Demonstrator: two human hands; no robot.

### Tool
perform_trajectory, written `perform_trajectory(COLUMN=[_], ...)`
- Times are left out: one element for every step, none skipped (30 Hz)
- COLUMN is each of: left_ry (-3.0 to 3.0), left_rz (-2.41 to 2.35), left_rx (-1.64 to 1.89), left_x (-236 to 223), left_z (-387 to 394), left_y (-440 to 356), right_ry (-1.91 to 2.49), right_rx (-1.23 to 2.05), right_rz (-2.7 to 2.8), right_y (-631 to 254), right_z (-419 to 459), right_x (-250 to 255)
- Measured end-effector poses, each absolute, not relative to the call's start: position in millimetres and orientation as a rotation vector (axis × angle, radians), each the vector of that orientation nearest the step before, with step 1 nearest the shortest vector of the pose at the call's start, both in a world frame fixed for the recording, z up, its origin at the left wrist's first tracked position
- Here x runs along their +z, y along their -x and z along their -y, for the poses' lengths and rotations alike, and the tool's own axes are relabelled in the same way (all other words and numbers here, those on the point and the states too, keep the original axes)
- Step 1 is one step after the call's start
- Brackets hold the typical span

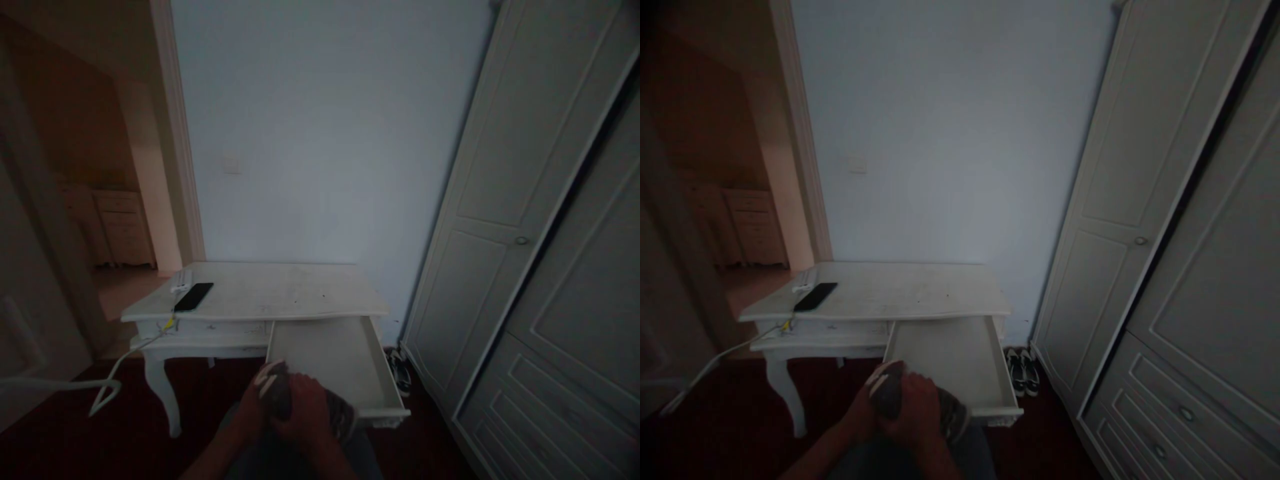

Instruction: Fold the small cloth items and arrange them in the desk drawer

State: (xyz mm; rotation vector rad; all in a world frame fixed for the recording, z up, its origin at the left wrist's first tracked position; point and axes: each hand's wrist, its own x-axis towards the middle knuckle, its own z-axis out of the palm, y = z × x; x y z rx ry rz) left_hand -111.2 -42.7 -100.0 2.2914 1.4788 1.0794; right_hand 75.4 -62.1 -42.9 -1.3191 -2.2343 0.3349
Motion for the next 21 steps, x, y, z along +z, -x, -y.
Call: perform_trajectory(left_ry=[-2.314,-2.368,-2.43,-2.486,-2.529,-2.557,-2.572,-2.576,-2.571,-2.559,-2.538,-2.51,-2.473,-2.425,-2.37,-2.312,-2.249,-2.171,-2.076,-1.968,-1.853], left_rz=[-1.481,-1.489,-1.512,-1.548,-1.591,-1.637,-1.68,-1.711,-1.724,-1.718,-1.698,-1.666,-1.626,-1.59,-1.561,-1.542,-1.544,-1.572,-1.612,-1.643,-1.648], left_rx=[1.069,1.03,0.978,0.924,0.877,0.841,0.818,0.807,0.81,0.823,0.852,0.891,0.939,0.995,1.05,1.101,1.152,1.211,1.271,1.329,1.379], left_x=[-100,-100,-99,-98,-97,-96,-96,-96,-97,-99,-100,-102,-103,-103,-102,-100,-98,-95,-92,-89,-87], left_z=[43,42,42,43,43,43,43,44,44,43,43,42,41,40,39,39,40,42,45,49,54], left_y=[111,109,107,104,101,98,96,95,95,95,97,99,102,105,107,109,109,107,104,99,92], right_ry=[1.309,1.313,1.33,1.354,1.385,1.419,1.455,1.481,1.491,1.485,1.465,1.432,1.389,1.34,1.293,1.249,1.207,1.164,1.107,1.021,0.915], right_rx=[0.347,0.355,0.359,0.357,0.347,0.33,0.31,0.295,0.287,0.285,0.294,0.317,0.354,0.408,0.481,0.571,0.673,0.78,0.888,0.995,1.092], right_rz=[2.22,2.198,2.175,2.156,2.137,2.117,2.096,2.081,2.072,2.066,2.064,2.062,2.055,2.038,2.007,1.948,1.849,1.712,1.55,1.382,1.224], right_y=[-77,-86,-99,-116,-133,-149,-161,-168,-168,-162,-151,-136,-120,-104,-91,-81,-75,-73,-75,-79,-83], right_z=[61,60,58,56,54,52,51,50,50,51,53,55,56,57,57,55,52,47,42,36,31], right_x=[-42,-40,-39,-38,-37,-36,-37,-37,-39,-41,-43,-46,-49,-51,-52,-52,-51,-48,-42,-35,-26])
